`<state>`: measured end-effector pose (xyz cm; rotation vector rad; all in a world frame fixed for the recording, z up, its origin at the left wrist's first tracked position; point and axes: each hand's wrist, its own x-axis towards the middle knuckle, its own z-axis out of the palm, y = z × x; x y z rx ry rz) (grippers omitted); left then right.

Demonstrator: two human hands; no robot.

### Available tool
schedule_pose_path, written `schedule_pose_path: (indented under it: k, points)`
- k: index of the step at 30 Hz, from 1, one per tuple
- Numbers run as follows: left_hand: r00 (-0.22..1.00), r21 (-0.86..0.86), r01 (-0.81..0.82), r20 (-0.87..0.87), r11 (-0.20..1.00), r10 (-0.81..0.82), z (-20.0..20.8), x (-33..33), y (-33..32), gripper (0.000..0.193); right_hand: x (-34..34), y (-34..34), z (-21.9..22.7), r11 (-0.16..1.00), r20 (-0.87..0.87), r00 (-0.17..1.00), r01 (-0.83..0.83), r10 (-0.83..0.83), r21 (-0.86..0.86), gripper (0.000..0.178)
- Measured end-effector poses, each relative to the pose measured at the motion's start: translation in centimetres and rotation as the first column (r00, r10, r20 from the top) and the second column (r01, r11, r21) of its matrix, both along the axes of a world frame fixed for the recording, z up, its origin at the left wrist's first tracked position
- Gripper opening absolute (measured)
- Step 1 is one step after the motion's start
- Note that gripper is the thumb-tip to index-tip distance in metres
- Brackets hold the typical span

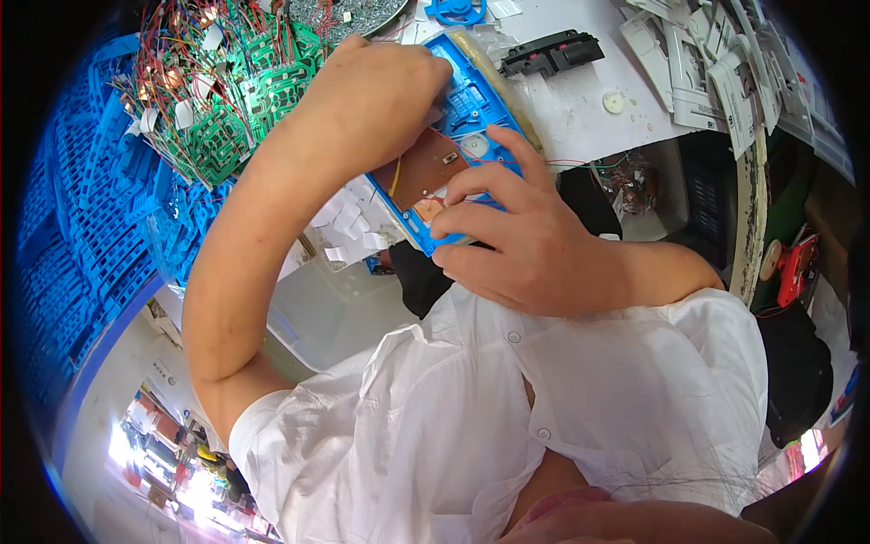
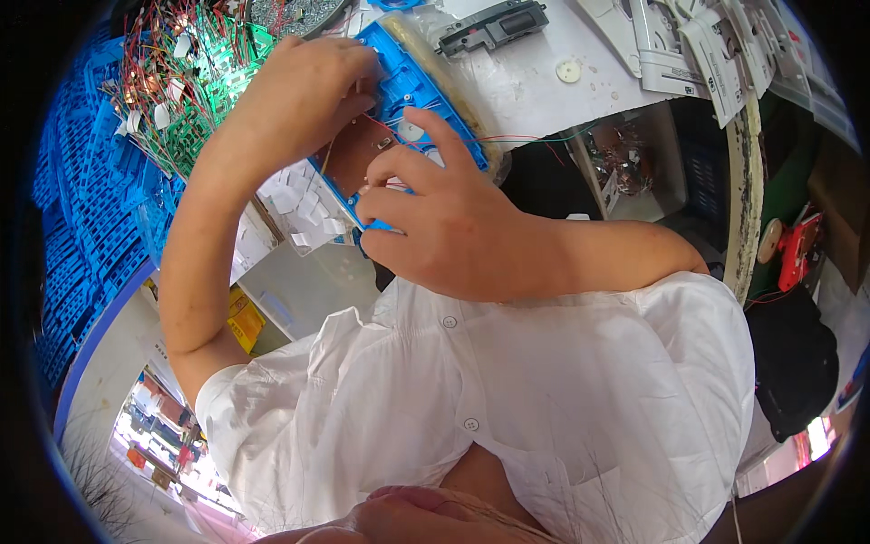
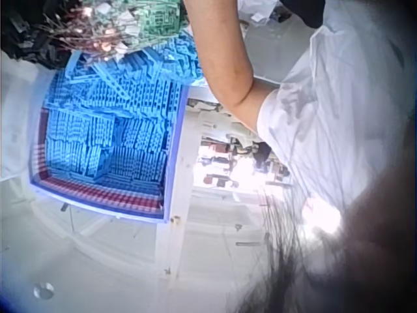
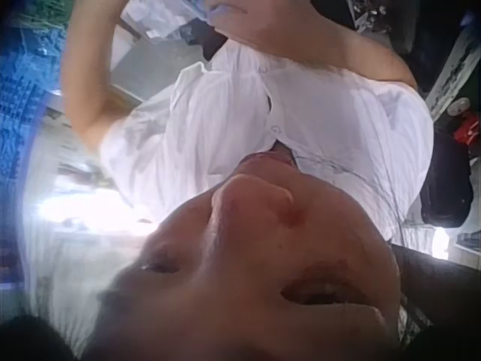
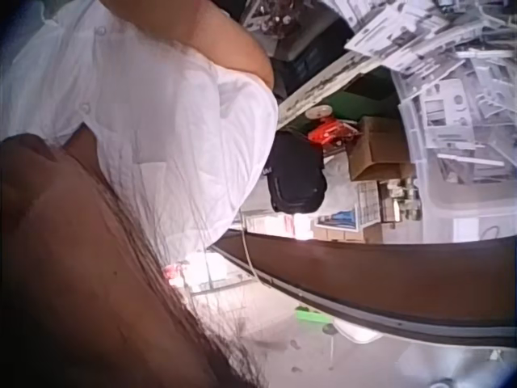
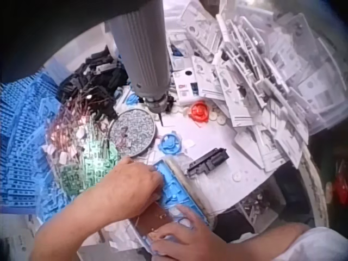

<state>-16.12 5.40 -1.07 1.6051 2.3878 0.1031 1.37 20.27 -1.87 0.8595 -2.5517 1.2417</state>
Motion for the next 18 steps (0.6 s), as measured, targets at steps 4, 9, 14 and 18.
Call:
schedule_pose_path:
  k: [4, 9, 14, 18]
  points:
    - [0.992, -0.085, -0.124, 0.008, 0.989, 0.125, 1.3, 0.7, -0.8, 0.009, -0.1, 0.4, 0.8, 0.998, 0.014, 0.998, -0.065, 0.065, 0.001, 0.015]
    - [0.988, -0.12, -0.118, 0.084, 0.986, 0.128, 0.3, -0.5, 0.4, 0.011, -0.6, 1.0, 0.3, 0.999, 0.04, 0.999, -0.018, 0.016, 0.042, 0.016]
    - [0.989, -0.16, -0.149, -0.016, 0.976, 0.148, 0.5, -0.2, 0.7, 0.014, -1.0, 0.5, 0.0, 1.0, 0.003, 1.0, 0.024, -0.024, 0.017, 0.008]
    - [0.985, 0.051, -0.155, 0.085, 0.987, 0.151, -0.1, -0.2, -1.5, 0.015, -2.5, 1.4, -0.6, 0.995, -0.04, 0.997, 0.065, -0.062, 0.071, 0.013]
